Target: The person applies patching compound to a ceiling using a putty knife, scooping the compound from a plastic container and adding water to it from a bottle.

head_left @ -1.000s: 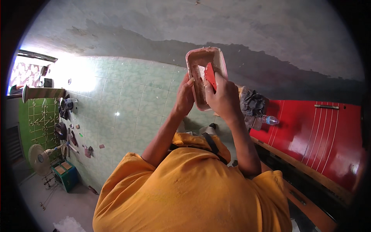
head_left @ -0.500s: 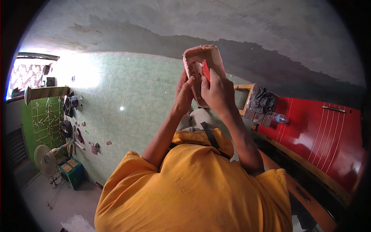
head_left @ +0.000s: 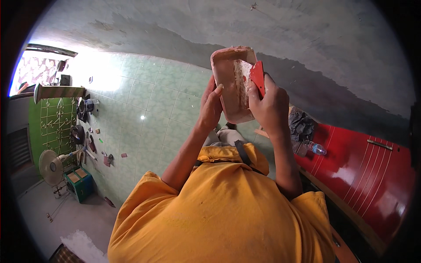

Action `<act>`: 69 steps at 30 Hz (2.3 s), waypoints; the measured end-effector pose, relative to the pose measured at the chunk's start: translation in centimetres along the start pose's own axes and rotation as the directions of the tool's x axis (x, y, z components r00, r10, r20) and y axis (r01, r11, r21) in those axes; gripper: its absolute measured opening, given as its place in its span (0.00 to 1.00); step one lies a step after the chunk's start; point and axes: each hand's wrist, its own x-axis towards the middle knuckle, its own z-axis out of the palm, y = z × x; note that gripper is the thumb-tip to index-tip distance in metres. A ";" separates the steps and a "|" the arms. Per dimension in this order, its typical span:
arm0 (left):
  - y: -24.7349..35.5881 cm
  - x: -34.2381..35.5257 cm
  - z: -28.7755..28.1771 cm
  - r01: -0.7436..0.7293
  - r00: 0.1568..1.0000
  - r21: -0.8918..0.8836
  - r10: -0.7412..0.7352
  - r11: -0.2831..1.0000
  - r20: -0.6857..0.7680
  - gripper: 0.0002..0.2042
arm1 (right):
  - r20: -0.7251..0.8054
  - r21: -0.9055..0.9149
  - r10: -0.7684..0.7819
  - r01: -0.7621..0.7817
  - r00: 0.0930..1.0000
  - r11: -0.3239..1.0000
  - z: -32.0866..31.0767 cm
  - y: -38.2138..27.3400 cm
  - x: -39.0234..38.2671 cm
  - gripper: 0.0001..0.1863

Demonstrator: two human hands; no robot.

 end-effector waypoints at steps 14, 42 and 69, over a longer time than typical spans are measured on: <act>5.2 2.8 -2.3 0.014 0.998 0.108 -0.008 0.994 -0.060 0.33 | -0.026 -0.301 -0.091 0.079 0.996 0.950 4.0 -3.1 4.0 0.08; 21.8 8.2 -20.2 0.146 0.988 0.232 -0.155 0.962 0.018 0.31 | -0.001 -0.353 0.078 -0.073 0.997 0.933 21.2 -19.0 10.9 0.09; 18.8 8.1 -20.0 0.207 0.978 -0.081 -0.206 0.975 0.021 0.32 | 0.146 -0.148 0.110 -0.088 0.983 0.985 21.0 -17.0 13.2 0.11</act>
